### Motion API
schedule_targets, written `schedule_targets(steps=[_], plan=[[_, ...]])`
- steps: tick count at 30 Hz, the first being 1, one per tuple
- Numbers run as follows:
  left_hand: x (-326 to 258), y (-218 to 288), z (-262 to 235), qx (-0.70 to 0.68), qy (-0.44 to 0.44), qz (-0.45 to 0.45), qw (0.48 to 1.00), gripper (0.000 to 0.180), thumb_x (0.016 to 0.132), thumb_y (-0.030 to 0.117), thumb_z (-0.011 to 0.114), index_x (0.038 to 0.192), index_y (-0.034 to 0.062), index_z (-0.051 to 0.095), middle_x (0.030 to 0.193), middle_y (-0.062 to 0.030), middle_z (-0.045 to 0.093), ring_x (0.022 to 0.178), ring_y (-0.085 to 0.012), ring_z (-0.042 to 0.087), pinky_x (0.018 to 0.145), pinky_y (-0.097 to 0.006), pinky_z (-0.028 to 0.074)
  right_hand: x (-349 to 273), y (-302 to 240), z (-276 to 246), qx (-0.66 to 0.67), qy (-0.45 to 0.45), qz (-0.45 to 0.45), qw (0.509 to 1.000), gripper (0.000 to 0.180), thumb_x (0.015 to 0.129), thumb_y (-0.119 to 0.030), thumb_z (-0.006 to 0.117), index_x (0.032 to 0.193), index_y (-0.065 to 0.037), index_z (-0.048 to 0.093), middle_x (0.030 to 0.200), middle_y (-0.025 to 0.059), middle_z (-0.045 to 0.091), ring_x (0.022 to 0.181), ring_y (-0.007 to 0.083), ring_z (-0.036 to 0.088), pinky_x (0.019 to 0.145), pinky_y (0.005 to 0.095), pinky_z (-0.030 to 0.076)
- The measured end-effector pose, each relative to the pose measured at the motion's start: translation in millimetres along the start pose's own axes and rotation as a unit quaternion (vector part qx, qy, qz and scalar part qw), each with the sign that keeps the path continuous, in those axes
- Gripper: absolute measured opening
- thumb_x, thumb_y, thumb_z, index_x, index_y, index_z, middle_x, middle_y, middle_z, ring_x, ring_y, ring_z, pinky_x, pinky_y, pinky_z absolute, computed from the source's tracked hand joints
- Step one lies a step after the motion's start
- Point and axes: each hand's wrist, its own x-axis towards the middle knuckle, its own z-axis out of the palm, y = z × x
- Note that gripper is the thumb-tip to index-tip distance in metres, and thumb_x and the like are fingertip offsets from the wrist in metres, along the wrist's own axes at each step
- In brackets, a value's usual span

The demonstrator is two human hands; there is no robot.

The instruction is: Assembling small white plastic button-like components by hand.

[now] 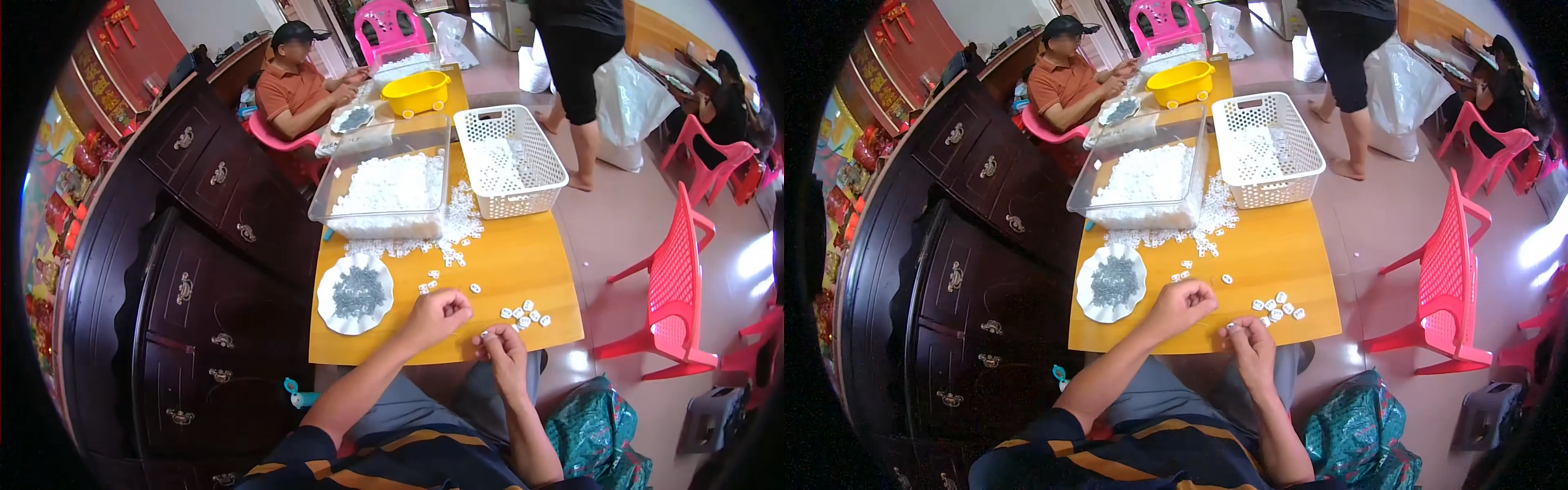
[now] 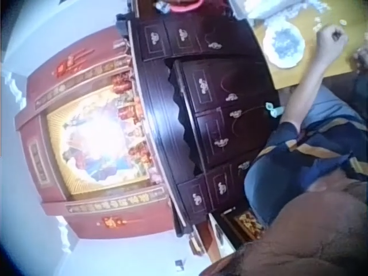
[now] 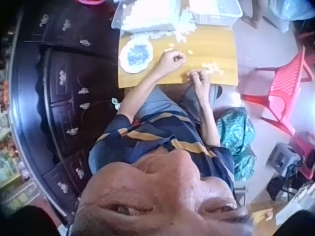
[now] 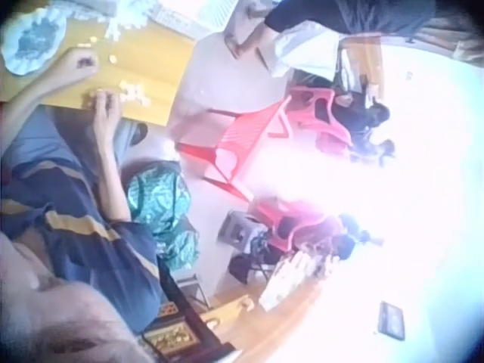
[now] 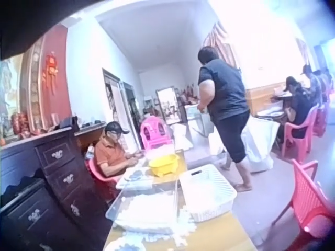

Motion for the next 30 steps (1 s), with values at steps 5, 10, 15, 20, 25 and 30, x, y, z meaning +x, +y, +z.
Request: schedule_targets(steps=[5,10,15,20,25,30], plan=[[-37,7,-1,-0.225,-0.083,-0.049,0.970,0.007,0.094,0.008,0.069,0.094,0.0014,0.067,0.079,0.0053,0.063,0.069,-0.0002,0.054,0.060,-0.019,0.045,0,-4,4,0.010,-0.084,0.060,0.995,0.012,0.101,-0.016,0.060,0.100,-0.004,0.063,0.084,0.0040,0.068,0.070,0.0105,0.061,0.066,0.0237,0.050],[-44,2,-4,-0.238,-0.102,-0.065,0.964,0.007,0.095,0.007,0.069,0.097,0.0013,0.066,0.083,0.0036,0.063,0.074,-0.0017,0.056,0.065,-0.019,0.047,-2,-5,5,0.020,-0.124,0.095,0.988,0.015,0.101,-0.018,0.062,0.103,-0.004,0.065,0.085,0.0012,0.067,0.071,0.0070,0.061,0.066,0.0207,0.049],[-49,2,-1,-0.225,-0.086,-0.033,0.970,0.006,0.093,0.006,0.069,0.093,0.0000,0.066,0.079,0.0018,0.063,0.073,-0.0032,0.056,0.064,-0.021,0.047,-5,-6,1,0.014,-0.135,0.092,0.987,0.014,0.100,-0.017,0.064,0.103,-0.003,0.066,0.082,0.0008,0.067,0.072,0.0073,0.061,0.067,0.0215,0.050],[-50,8,-6,-0.220,-0.096,-0.021,0.971,0.007,0.091,0.005,0.069,0.090,-0.0013,0.067,0.076,0.0005,0.064,0.070,-0.0041,0.056,0.063,-0.023,0.047,-7,-7,0,0.012,-0.131,0.087,0.988,0.012,0.099,-0.015,0.064,0.101,-0.003,0.067,0.079,0.0010,0.066,0.070,0.0077,0.060,0.066,0.0215,0.049],[-49,19,-12,-0.034,-0.045,0.115,0.992,0.004,0.088,0.004,0.071,0.090,0.0017,0.069,0.078,-0.0066,0.066,0.068,-0.0160,0.064,0.061,-0.028,0.050,-6,-5,3,0.034,-0.121,0.105,0.986,0.011,0.098,-0.014,0.064,0.098,-0.003,0.067,0.078,0.0008,0.065,0.069,0.0078,0.058,0.064,0.0215,0.047],[-46,25,-11,0.073,-0.004,0.144,0.987,0.004,0.086,0.006,0.070,0.088,0.0021,0.069,0.077,-0.0101,0.064,0.064,-0.0211,0.064,0.058,-0.032,0.049,-3,-4,5,0.015,-0.111,0.096,0.989,0.012,0.101,-0.015,0.062,0.099,-0.004,0.065,0.082,0.0008,0.066,0.069,0.0065,0.058,0.064,0.0203,0.047]])
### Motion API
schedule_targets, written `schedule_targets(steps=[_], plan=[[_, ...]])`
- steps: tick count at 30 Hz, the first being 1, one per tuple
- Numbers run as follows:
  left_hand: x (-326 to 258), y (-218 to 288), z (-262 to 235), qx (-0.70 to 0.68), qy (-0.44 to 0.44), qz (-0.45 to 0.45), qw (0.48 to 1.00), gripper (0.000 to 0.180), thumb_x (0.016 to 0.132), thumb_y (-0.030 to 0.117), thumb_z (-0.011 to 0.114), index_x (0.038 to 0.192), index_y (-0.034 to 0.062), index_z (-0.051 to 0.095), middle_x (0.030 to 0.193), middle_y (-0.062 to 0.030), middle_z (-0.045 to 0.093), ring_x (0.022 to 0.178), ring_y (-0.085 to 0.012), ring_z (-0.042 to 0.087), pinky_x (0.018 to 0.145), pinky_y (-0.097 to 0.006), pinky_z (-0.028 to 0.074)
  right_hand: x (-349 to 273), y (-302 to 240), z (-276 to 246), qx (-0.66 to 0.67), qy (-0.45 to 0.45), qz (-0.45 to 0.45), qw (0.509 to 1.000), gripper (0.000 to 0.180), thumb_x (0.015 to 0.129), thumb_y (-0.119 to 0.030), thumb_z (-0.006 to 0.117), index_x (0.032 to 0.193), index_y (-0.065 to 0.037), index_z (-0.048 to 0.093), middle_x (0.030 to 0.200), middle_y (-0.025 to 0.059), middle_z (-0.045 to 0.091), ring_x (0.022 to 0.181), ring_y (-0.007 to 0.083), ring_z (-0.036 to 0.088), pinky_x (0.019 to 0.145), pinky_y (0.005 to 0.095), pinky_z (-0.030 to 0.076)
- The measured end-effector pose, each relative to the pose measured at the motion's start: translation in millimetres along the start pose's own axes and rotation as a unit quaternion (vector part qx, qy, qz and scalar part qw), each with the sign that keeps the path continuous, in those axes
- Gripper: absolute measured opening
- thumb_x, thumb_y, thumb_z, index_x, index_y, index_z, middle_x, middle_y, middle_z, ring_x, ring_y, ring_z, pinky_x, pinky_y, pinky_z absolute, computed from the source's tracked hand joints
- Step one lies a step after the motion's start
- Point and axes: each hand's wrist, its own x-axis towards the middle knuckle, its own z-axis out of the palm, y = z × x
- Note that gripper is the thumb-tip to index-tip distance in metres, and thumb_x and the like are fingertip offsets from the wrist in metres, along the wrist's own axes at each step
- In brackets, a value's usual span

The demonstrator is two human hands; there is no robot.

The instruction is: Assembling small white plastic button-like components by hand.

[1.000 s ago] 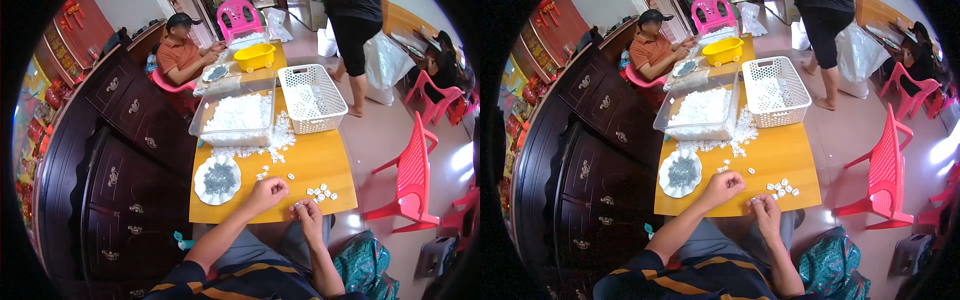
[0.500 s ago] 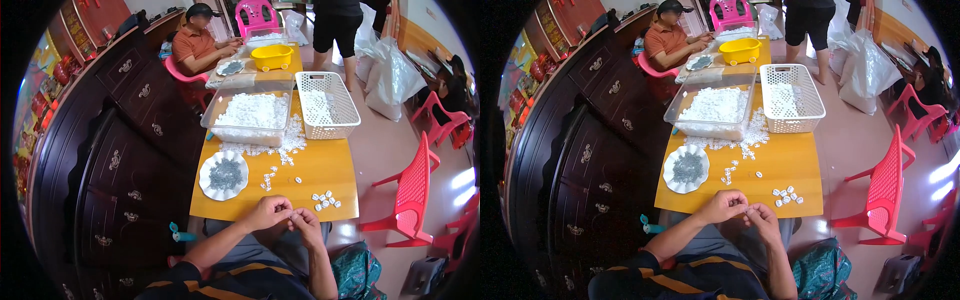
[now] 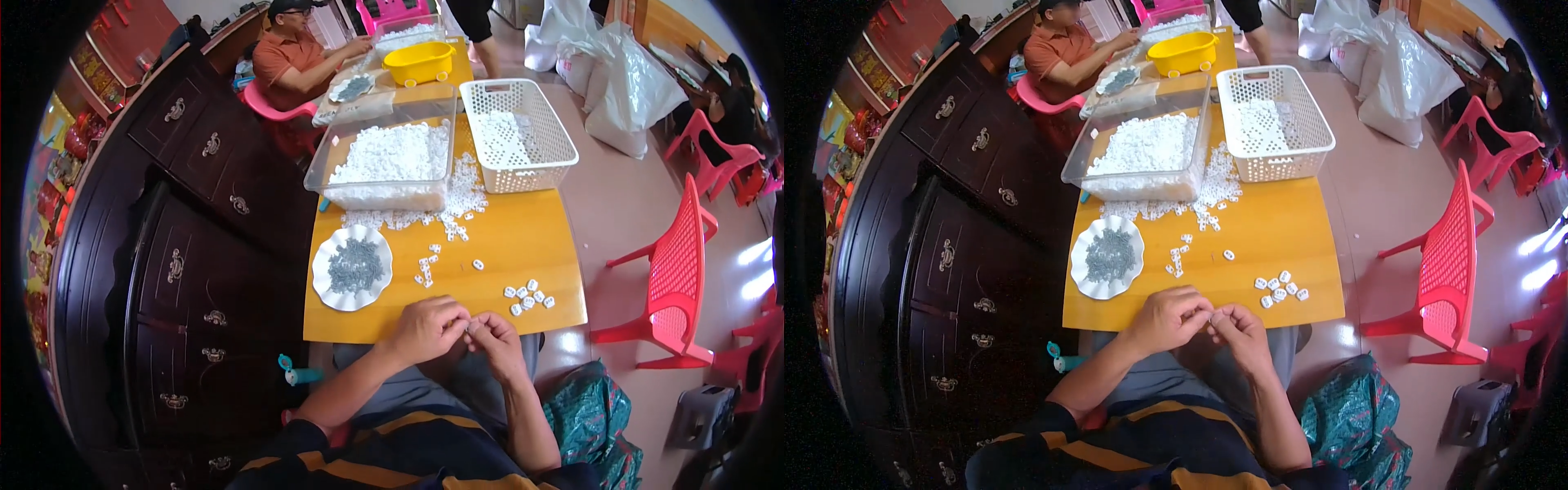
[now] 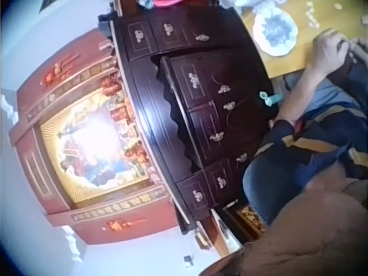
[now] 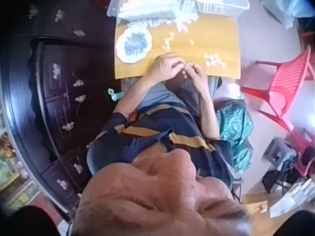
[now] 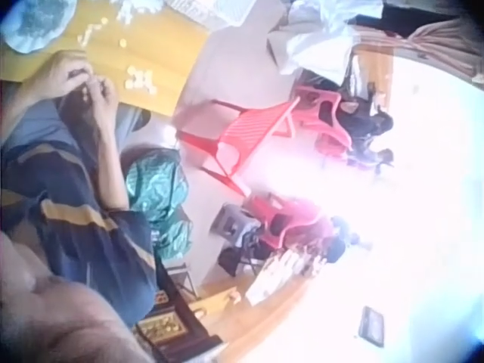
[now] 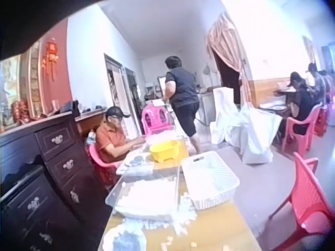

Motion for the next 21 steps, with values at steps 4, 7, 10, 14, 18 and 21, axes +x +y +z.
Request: schedule_targets(steps=[4,7,10,14,18,21], plan=[[-3,-1,2,-0.034,0.025,-0.064,0.997,0.004,0.087,0.005,0.070,0.088,0.0010,0.068,0.075,-0.0090,0.063,0.058,-0.0173,0.060,0.053,-0.030,0.046,3,3,2,-0.011,0.010,-0.025,1.000,0.012,0.102,-0.016,0.061,0.103,-0.004,0.062,0.084,0.0006,0.067,0.069,0.0055,0.058,0.063,0.0198,0.047],[-5,0,6,-0.049,0.032,-0.078,0.995,0.004,0.088,0.004,0.069,0.087,0.0000,0.067,0.074,-0.0083,0.062,0.056,-0.0146,0.057,0.052,-0.029,0.044,3,2,2,0.007,0.016,-0.014,1.000,0.011,0.102,-0.015,0.060,0.106,-0.004,0.061,0.085,0.0012,0.068,0.068,0.0053,0.058,0.062,0.0198,0.047],[-7,-2,10,-0.061,0.030,-0.062,0.996,0.004,0.088,0.004,0.068,0.087,0.0001,0.067,0.074,-0.0083,0.062,0.056,-0.0148,0.057,0.052,-0.029,0.044,2,5,2,0.007,0.022,-0.017,1.000,0.009,0.101,-0.012,0.060,0.106,-0.004,0.061,0.087,0.0021,0.068,0.070,0.0086,0.060,0.065,0.0210,0.047],[-4,2,8,-0.044,0.010,-0.075,0.996,0.006,0.089,0.006,0.067,0.087,0.0007,0.066,0.078,-0.0107,0.065,0.065,-0.0230,0.062,0.058,-0.034,0.048,-1,6,5,0.029,0.027,-0.052,0.998,0.011,0.101,-0.010,0.060,0.109,-0.003,0.060,0.089,0.0025,0.068,0.071,0.0085,0.061,0.065,0.0210,0.047],[-4,1,4,-0.063,0.006,-0.121,0.991,0.008,0.089,0.009,0.066,0.086,0.0014,0.065,0.082,-0.0133,0.066,0.075,-0.0326,0.067,0.065,-0.039,0.052,-2,3,9,0.021,0.038,-0.064,0.997,0.014,0.101,-0.010,0.060,0.113,-0.003,0.058,0.091,0.0029,0.070,0.073,0.0088,0.062,0.067,0.0208,0.048],[-4,-2,4,-0.037,0.000,-0.104,0.994,0.008,0.090,0.009,0.065,0.087,0.0016,0.064,0.082,-0.0128,0.066,0.077,-0.0325,0.067,0.067,-0.039,0.052,-3,3,10,0.016,0.035,-0.073,0.997,0.014,0.101,-0.010,0.059,0.113,-0.003,0.058,0.091,0.0027,0.070,0.074,0.0086,0.062,0.068,0.0206,0.048]])
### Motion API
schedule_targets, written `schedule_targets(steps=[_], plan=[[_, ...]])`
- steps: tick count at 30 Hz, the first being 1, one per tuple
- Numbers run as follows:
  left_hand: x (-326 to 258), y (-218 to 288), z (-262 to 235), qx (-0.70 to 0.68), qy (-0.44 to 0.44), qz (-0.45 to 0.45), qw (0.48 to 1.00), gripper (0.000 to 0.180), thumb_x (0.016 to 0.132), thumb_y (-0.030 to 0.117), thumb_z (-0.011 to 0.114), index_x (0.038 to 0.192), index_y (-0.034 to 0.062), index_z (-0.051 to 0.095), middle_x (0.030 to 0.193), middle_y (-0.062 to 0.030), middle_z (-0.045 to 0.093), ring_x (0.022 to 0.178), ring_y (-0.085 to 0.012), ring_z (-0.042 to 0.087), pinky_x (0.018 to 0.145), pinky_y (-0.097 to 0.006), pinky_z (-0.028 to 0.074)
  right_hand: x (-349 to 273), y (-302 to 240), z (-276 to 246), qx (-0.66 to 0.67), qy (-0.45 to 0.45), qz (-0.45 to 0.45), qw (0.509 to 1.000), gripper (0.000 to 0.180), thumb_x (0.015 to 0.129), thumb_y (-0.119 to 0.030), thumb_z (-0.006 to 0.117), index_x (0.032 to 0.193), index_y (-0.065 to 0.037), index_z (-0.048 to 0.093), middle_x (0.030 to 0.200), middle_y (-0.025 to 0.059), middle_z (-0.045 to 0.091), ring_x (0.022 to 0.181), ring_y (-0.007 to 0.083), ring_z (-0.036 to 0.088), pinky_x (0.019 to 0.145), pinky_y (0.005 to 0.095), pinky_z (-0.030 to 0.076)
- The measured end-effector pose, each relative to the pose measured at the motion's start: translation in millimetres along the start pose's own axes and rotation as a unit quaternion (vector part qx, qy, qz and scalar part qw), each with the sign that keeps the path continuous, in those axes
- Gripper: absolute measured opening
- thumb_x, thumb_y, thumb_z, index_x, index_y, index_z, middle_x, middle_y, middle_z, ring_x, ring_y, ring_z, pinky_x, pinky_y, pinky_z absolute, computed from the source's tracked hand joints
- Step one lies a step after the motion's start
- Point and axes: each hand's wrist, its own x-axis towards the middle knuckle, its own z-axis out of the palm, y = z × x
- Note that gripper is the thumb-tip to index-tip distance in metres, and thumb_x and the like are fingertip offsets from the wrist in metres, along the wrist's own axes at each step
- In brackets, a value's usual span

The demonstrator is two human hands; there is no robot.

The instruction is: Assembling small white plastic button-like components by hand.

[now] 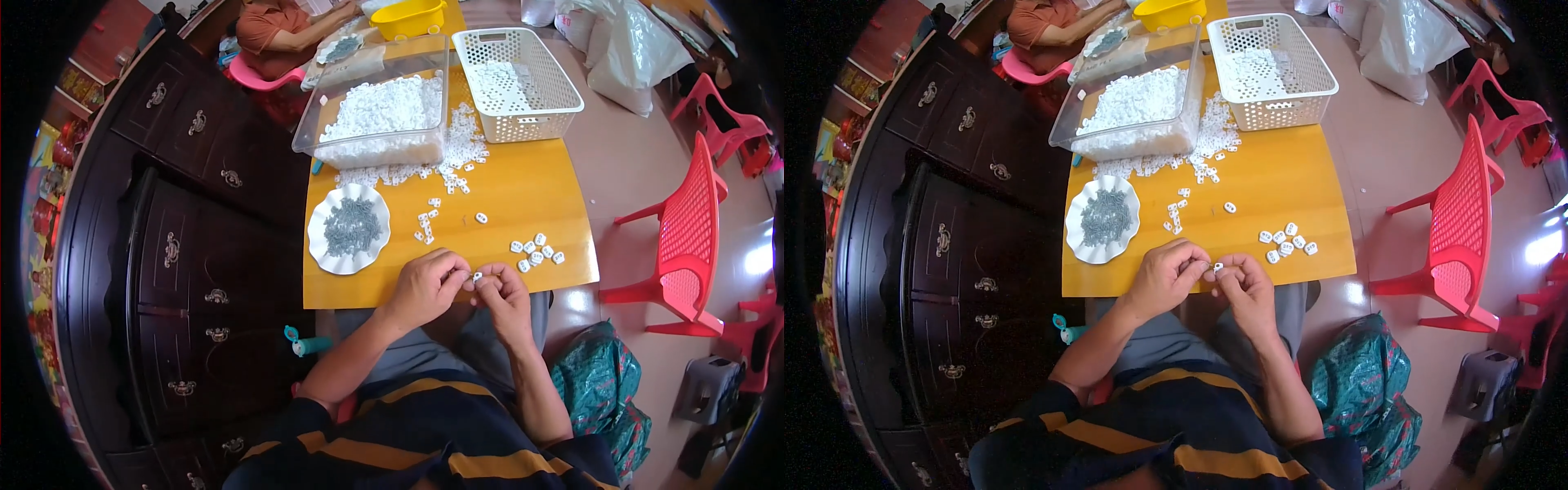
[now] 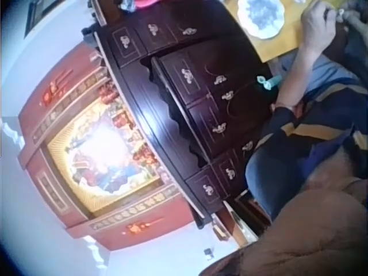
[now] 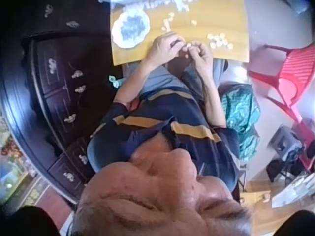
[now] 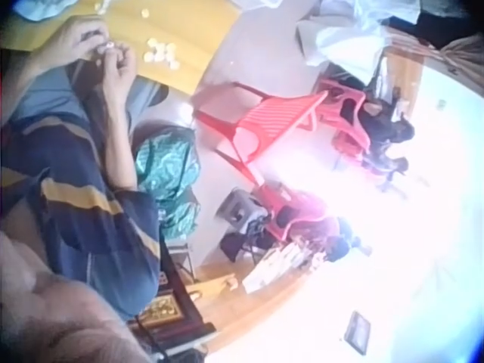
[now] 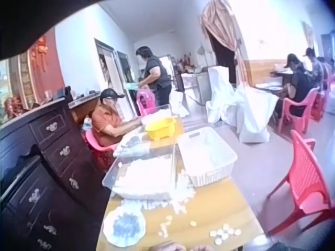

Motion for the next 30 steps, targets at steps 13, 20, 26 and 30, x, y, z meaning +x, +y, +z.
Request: schedule_targets(steps=[13,20,26,30], plan=[[-2.1,1.8,3.7,-0.028,-0.024,-0.012,0.999,0.007,0.090,0.008,0.063,0.087,0.0018,0.064,0.081,-0.0114,0.067,0.076,-0.0306,0.067,0.067,-0.039,0.052,0.2,5.4,-3.2,-0.001,0.002,0.002,1.000,0.012,0.101,-0.008,0.058,0.112,-0.003,0.056,0.089,0.0040,0.071,0.076,0.0091,0.066,0.070,0.0215,0.052],[-0.5,3.1,4.1,-0.020,-0.025,-0.007,0.999,0.006,0.090,0.007,0.063,0.087,0.0012,0.064,0.081,-0.0125,0.066,0.076,-0.0314,0.067,0.067,-0.039,0.052,0.6,3.7,0.4,-0.007,0.016,-0.010,1.000,0.009,0.100,-0.004,0.059,0.108,-0.001,0.057,0.084,0.0020,0.069,0.074,0.0059,0.063,0.066,0.0186,0.049],[0.6,-3.0,8.7,-0.015,-0.024,0.028,0.999,0.005,0.090,0.004,0.065,0.090,-0.0011,0.066,0.081,-0.0124,0.066,0.068,-0.0238,0.067,0.062,-0.033,0.051,1.4,7.1,-5.0,-0.035,0.011,-0.017,0.999,0.005,0.099,-0.002,0.060,0.103,0.000,0.058,0.085,0.0032,0.070,0.075,0.0058,0.063,0.068,0.0192,0.050],[0.4,-4.1,9.9,-0.002,-0.020,0.027,0.999,0.004,0.089,0.003,0.064,0.090,-0.0005,0.066,0.080,-0.0125,0.066,0.069,-0.0242,0.067,0.062,-0.034,0.052,1.1,6.6,-1.6,-0.042,0.016,-0.027,0.999,0.004,0.099,-0.001,0.061,0.101,0.001,0.058,0.085,0.0036,0.070,0.077,0.0062,0.064,0.069,0.0196,0.051]])
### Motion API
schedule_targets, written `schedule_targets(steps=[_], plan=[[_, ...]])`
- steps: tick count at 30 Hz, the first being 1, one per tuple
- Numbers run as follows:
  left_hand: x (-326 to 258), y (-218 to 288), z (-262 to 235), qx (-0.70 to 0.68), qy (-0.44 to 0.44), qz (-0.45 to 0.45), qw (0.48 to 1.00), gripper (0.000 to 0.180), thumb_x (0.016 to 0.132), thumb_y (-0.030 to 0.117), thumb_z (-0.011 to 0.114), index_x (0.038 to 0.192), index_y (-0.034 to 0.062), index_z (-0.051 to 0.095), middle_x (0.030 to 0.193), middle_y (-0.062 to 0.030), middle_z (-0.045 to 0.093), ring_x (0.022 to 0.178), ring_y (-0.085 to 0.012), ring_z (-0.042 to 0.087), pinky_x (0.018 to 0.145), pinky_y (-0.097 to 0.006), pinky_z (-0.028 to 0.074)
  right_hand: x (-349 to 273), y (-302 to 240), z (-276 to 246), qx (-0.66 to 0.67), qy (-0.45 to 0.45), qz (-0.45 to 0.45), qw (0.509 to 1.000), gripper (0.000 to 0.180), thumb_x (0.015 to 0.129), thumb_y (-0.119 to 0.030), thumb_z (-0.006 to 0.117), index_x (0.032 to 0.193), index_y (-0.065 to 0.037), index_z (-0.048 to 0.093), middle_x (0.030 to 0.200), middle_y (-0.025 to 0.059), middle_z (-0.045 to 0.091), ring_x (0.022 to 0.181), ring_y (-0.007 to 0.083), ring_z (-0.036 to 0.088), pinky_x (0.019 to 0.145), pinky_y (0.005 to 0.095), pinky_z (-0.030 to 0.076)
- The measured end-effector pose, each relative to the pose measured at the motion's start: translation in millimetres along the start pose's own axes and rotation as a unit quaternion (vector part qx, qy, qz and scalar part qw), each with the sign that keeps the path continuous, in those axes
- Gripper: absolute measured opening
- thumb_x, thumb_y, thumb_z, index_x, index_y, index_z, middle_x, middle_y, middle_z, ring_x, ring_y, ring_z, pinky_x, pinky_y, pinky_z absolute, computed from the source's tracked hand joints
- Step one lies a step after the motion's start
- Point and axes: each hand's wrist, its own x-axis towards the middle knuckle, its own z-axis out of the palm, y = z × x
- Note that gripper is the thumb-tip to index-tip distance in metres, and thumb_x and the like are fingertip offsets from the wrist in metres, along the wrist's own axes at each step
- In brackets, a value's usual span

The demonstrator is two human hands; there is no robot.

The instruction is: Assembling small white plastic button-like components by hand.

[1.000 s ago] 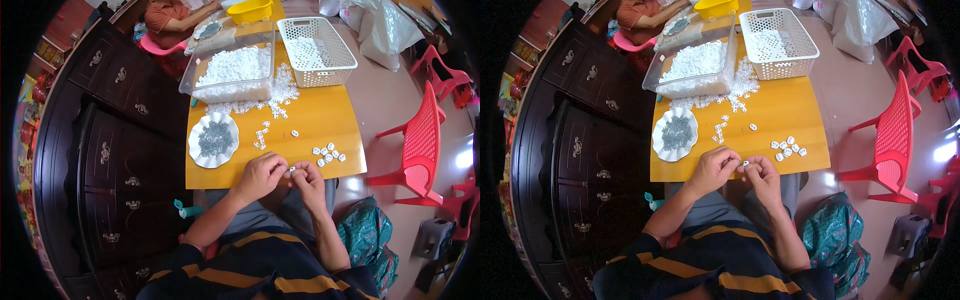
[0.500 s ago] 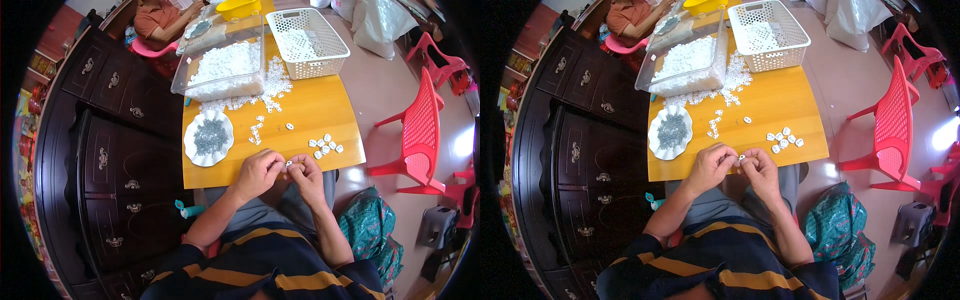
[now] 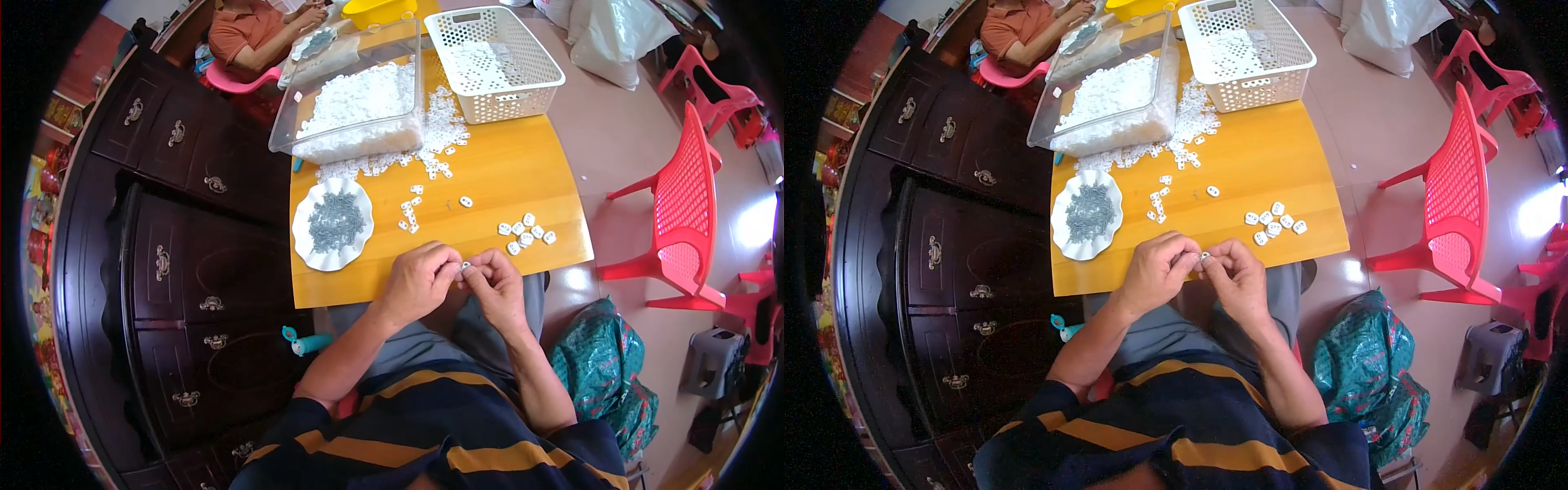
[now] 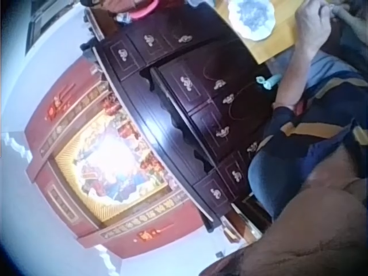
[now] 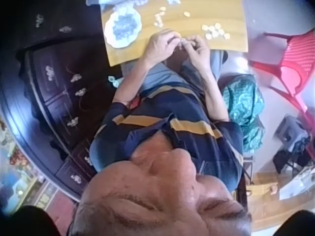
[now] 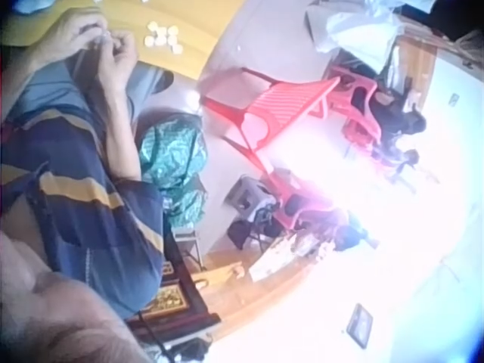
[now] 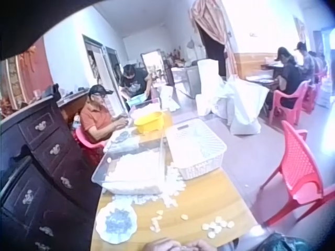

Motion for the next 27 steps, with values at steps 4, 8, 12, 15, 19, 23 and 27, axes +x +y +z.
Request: schedule_targets(steps=[4,8,12,15,19,23,27], plan=[[2,0,2,0.006,0.006,0.012,1.000,0.004,0.089,0.003,0.064,0.089,-0.0007,0.065,0.079,-0.0125,0.066,0.069,-0.0251,0.067,0.063,-0.034,0.052,-1,0,-1,-0.001,-0.002,-0.009,1.000,0.003,0.099,-0.001,0.060,0.101,0.001,0.058,0.086,0.0038,0.070,0.078,0.0066,0.064,0.070,0.0197,0.051],[5,-5,2,0.014,-0.002,0.024,1.000,0.005,0.089,0.003,0.064,0.089,-0.0012,0.066,0.079,-0.0112,0.066,0.067,-0.0215,0.066,0.061,-0.032,0.051,1,2,-5,-0.007,-0.003,-0.009,1.000,0.003,0.099,-0.001,0.060,0.101,0.000,0.058,0.087,0.0042,0.070,0.078,0.0069,0.065,0.071,0.0198,0.052],[15,-2,-8,-0.121,-0.058,-0.069,0.989,0.009,0.089,0.005,0.067,0.095,-0.0016,0.069,0.078,-0.0084,0.067,0.064,-0.0139,0.062,0.059,-0.028,0.048,1,-5,-5,0.034,0.006,0.014,0.999,0.004,0.100,-0.003,0.059,0.103,-0.001,0.057,0.089,0.0056,0.071,0.079,0.0083,0.066,0.072,0.0208,0.053],[35,-14,-12,-0.098,-0.062,-0.091,0.989,0.014,0.087,0.007,0.070,0.099,-0.0002,0.071,0.078,-0.0075,0.067,0.062,-0.0129,0.060,0.058,-0.027,0.048,2,-8,-10,0.072,0.013,0.003,0.997,0.005,0.101,-0.004,0.059,0.105,-0.002,0.056,0.091,0.0069,0.071,0.080,0.0101,0.067,0.074,0.0219,0.054],[62,-35,-1,0.068,0.040,0.027,0.996,0.018,0.084,0.007,0.070,0.102,0.0034,0.072,0.086,-0.0096,0.067,0.069,-0.0223,0.065,0.065,-0.034,0.052,4,-12,-12,0.073,0.053,0.001,0.996,0.008,0.101,-0.005,0.058,0.108,-0.002,0.056,0.093,0.0073,0.071,0.080,0.0110,0.066,0.076,0.0236,0.054],[84,-49,9,0.203,0.051,0.104,0.972,0.018,0.084,0.010,0.070,0.102,0.0058,0.073,0.092,-0.0112,0.067,0.088,-0.0309,0.065,0.078,-0.042,0.053,4,-13,-12,0.073,0.070,0.004,0.995,0.013,0.101,-0.006,0.058,0.114,-0.002,0.056,0.093,0.0077,0.072,0.080,0.0107,0.066,0.076,0.0243,0.054],[95,-52,13,0.242,0.013,0.123,0.963,0.016,0.085,0.012,0.070,0.099,0.0072,0.074,0.089,-0.0104,0.066,0.091,-0.0324,0.064,0.079,-0.045,0.052,5,-14,-16,0.063,0.080,0.002,0.995,0.017,0.101,-0.006,0.057,0.117,-0.002,0.056,0.094,0.0080,0.072,0.080,0.0106,0.066,0.076,0.0242,0.054]])
